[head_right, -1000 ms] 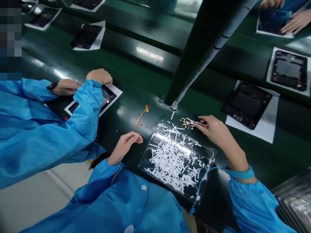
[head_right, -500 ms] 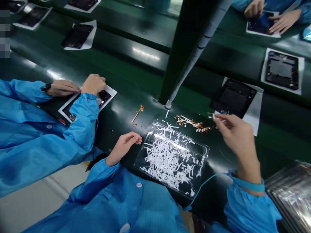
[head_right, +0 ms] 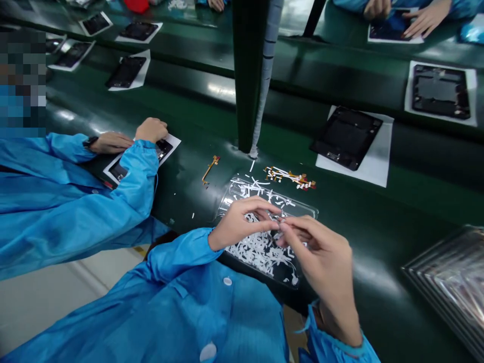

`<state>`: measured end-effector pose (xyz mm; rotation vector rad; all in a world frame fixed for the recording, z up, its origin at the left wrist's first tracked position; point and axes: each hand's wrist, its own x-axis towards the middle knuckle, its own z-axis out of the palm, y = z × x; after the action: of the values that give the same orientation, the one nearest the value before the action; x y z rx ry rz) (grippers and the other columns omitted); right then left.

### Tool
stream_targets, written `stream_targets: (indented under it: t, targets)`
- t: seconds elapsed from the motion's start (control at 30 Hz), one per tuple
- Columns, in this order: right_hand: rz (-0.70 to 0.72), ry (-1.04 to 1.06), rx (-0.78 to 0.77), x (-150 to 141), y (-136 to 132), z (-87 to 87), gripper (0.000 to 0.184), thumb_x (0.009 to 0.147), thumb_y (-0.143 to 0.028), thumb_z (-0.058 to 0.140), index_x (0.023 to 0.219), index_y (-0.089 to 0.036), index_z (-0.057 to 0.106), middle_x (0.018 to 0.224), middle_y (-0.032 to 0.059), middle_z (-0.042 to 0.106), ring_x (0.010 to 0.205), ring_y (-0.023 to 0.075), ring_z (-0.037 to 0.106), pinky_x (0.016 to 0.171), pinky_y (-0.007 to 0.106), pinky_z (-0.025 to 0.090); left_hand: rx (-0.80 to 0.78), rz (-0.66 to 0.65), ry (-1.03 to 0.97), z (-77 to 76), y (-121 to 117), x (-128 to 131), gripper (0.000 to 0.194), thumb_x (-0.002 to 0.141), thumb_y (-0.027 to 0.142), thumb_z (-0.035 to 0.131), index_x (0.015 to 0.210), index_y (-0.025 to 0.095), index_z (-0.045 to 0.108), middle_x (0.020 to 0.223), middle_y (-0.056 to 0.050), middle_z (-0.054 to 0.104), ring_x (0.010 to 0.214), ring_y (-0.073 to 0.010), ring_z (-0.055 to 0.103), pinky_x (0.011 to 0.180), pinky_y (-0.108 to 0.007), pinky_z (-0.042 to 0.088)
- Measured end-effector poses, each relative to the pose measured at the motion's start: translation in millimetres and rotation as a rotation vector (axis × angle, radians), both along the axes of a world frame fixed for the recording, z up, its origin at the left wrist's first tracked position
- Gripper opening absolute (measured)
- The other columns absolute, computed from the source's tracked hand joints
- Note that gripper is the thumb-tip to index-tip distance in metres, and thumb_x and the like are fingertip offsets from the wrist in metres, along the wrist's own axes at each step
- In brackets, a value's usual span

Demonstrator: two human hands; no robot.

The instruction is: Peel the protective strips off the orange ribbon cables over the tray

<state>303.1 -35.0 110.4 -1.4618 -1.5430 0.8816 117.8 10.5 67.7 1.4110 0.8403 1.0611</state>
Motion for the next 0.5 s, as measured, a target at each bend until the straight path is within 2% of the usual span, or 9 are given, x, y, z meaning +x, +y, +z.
stream_targets:
  t: [0.1,0.3,0.5]
  targets:
    - [0.002,0.013,0.023,0.3,-8.1,-9.7,0.009,0.092,-0.027,0.072,0.100,-0.029,0.077,0.075,-0.0014,0.071,0.063,0.0142,0.068,0.059,0.028,0.055,0.102,0.054,0.080,2.2,-5.8,2.2,0.011,0.089,0.029,0.077,0.092,0.018,0.078,0.093,-0.005,0.076,0.086,-0.0141,0.071,0.076,-0.028,0.060]
    - [-0.079,0.066,0.021,5.3,-21.2,-22.1,0.008,0.093,-0.029,0.071,0.099,-0.026,0.076,0.078,-0.0008,0.071,0.065,0.0149,0.069,0.062,0.029,0.057,0.379,0.248,0.208,2.9,-22.9,10.9,0.011,0.093,0.025,0.073,0.100,0.018,0.078,0.094,-0.005,0.075,0.082,-0.0120,0.070,0.074,-0.026,0.061]
    - [-0.032,0.043,0.047,10.1,-32.0,-24.7,0.009,0.094,-0.027,0.070,0.101,-0.028,0.075,0.079,-0.0018,0.070,0.065,0.0134,0.068,0.062,0.027,0.055,0.487,0.249,0.313,6.3,-32.9,23.5,0.011,0.095,0.022,0.069,0.100,0.016,0.076,0.094,-0.006,0.076,0.080,-0.0116,0.071,0.072,-0.025,0.062]
